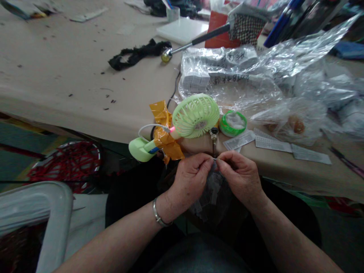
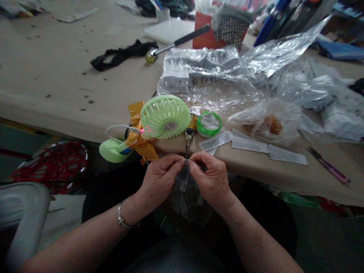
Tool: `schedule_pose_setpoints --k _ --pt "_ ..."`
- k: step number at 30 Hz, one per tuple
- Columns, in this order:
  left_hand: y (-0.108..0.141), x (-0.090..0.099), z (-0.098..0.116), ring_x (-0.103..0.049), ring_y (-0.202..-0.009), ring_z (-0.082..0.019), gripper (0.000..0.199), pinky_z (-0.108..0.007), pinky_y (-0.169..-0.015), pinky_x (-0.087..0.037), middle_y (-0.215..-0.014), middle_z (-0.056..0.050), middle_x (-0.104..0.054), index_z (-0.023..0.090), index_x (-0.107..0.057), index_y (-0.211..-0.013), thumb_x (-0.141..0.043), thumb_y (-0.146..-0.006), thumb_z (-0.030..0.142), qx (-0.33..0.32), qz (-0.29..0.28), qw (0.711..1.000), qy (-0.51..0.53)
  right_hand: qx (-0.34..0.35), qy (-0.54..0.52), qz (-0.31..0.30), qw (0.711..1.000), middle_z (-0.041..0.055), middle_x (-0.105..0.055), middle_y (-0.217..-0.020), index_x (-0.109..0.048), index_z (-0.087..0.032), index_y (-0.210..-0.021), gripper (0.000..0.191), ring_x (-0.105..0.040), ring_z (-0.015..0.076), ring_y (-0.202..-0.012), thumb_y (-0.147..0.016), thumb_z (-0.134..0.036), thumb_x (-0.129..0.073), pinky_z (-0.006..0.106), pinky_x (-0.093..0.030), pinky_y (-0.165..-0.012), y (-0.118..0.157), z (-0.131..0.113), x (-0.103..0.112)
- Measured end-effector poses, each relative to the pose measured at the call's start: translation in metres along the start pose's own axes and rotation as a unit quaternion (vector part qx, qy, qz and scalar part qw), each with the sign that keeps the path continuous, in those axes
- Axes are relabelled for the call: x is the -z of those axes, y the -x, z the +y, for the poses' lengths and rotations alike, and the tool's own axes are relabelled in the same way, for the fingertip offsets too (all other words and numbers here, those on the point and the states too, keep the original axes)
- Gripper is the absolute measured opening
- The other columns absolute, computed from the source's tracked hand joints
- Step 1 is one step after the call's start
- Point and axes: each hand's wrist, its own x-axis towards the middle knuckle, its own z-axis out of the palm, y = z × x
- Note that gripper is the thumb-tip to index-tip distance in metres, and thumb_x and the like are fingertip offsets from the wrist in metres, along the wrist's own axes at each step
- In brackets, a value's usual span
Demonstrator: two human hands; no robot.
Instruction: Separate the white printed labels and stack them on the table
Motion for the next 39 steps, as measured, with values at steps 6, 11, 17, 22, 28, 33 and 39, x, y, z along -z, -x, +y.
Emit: schedule_pose_setpoints --k 6,11,17,22,28,33,39 --pt "0.003 0.0 0.002 -0.055 -0.06 -0.007 0.018 -0.015 -0.057 -0.041 -0.065 0.003 -0.064 0.016 -0.067 -0.075 -0.053 -0.086 0.017 -0.008 0.003 1.0 0.0 -0.008 -0.019 -0.004 1.0 -0.0018 -0.063 -0.069 -0.064 -0.019 -0.08 0.009 -0.057 0.0109 -0.062 -0.084 -0.025 -0.059 0.022 -0.046 -0.06 0.006 0.002 0.0" --pt "0.013 0.004 0.0 -0.057 -0.06 -0.009 0.02 -0.017 -0.058 -0.042 -0.066 0.002 -0.066 0.016 -0.069 -0.078 -0.052 -0.088 0.021 0.004 -0.02 1.0 -0.015 0.077 0.061 -0.016 0.995 -0.0012 -0.069 -0.08 -0.064 -0.021 -0.098 0.012 -0.063 0.0107 -0.069 -0.086 -0.022 -0.06 0.02 -0.05 -0.063 0.017 -0.001 0.019" --pt "0.017 0.002 -0.026 -0.066 -0.087 -0.016 0.022 -0.023 -0.079 -0.046 -0.096 -0.004 -0.073 0.02 -0.07 -0.101 -0.054 -0.087 0.024 0.029 -0.04 0.998 -0.046 0.256 0.343 0.077 0.9 0.0128 -0.066 -0.104 -0.064 -0.012 -0.108 0.025 -0.059 0.0253 -0.1 -0.086 -0.023 -0.06 0.039 -0.049 -0.09 -0.001 0.011 0.05" --pt "0.02 0.001 -0.035 -0.066 -0.087 -0.018 0.021 -0.026 -0.078 -0.045 -0.094 -0.004 -0.073 0.02 -0.072 -0.096 -0.054 -0.086 0.023 0.05 -0.055 0.994 -0.077 0.263 0.451 0.058 0.851 0.0142 -0.064 -0.121 -0.062 -0.012 -0.116 0.035 -0.054 0.0346 -0.114 -0.085 -0.028 -0.063 0.053 -0.041 -0.098 -0.004 0.028 0.053" --pt "0.018 -0.012 -0.023 -0.061 -0.072 -0.016 0.014 -0.024 -0.068 -0.043 -0.074 -0.003 -0.07 0.018 -0.072 -0.08 -0.057 -0.081 0.02 0.124 -0.066 0.99 0.011 0.311 0.338 0.094 0.883 0.0085 -0.072 -0.101 -0.068 -0.017 -0.097 0.015 -0.061 0.0242 -0.104 -0.083 -0.012 -0.063 0.042 -0.049 -0.093 0.002 0.041 0.058" --pt "0.01 -0.032 0.0 -0.06 -0.068 -0.014 0.017 -0.025 -0.065 -0.047 -0.071 -0.004 -0.067 0.014 -0.067 -0.075 -0.06 -0.082 0.027 0.262 -0.128 0.92 0.264 0.316 0.24 0.097 0.913 0.007 -0.071 -0.097 -0.067 -0.021 -0.096 0.02 -0.062 0.0229 -0.102 -0.082 -0.008 -0.061 0.043 -0.052 -0.09 0.007 0.038 0.061" --pt "0.0 -0.053 0.025 -0.058 -0.06 -0.009 0.02 -0.019 -0.055 -0.047 -0.075 -0.004 -0.064 0.009 -0.068 -0.089 -0.069 -0.077 0.026 0.334 -0.15 0.772 0.519 0.357 0.21 0.015 0.91 0.0075 -0.069 -0.099 -0.068 -0.021 -0.096 0.017 -0.057 0.0251 -0.109 -0.084 -0.012 -0.06 0.046 -0.052 -0.09 0.035 0.027 0.059"
